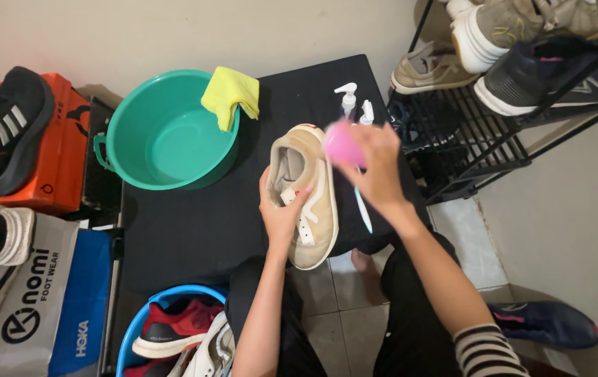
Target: Cleaning a tan sneaker using a pink sponge and cleaning solution
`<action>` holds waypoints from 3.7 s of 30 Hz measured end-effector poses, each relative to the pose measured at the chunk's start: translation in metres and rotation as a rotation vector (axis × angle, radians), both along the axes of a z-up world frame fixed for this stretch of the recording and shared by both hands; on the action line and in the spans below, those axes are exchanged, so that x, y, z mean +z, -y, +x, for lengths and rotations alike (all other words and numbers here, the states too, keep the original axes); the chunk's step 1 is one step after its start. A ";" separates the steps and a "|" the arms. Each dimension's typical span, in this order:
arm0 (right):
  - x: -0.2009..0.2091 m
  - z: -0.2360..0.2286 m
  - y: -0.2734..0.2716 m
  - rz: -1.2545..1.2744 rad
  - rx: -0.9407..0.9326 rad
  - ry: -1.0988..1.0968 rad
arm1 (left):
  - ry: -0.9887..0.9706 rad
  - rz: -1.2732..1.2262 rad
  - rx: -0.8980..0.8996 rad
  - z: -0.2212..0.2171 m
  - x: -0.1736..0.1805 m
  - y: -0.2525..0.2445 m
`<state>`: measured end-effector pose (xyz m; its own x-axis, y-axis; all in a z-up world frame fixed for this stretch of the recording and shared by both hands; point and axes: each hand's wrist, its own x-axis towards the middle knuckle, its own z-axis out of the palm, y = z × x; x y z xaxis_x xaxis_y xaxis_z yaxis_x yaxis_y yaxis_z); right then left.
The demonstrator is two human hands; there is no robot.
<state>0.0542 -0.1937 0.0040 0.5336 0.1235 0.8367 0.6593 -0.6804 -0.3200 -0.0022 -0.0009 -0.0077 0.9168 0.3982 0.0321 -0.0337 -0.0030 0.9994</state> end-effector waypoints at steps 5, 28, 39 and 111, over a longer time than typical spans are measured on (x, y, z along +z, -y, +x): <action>0.004 -0.024 -0.002 0.284 0.129 -0.231 | 0.036 0.027 0.012 -0.013 0.020 0.010; 0.014 -0.044 -0.038 0.609 0.291 -0.455 | 0.655 0.148 0.302 0.005 -0.063 -0.005; 0.012 -0.034 -0.024 0.091 0.137 -0.756 | 0.506 -0.010 0.479 0.009 -0.046 -0.013; 0.073 -0.031 0.006 0.454 0.265 -0.610 | 0.224 -0.124 -0.233 0.021 -0.035 -0.004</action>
<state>0.0228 -0.2001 0.0771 0.9132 0.0281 0.4066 0.4008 -0.2429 -0.8834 0.0186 0.0027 -0.0423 0.9591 0.1928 0.2072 -0.2378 0.1520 0.9594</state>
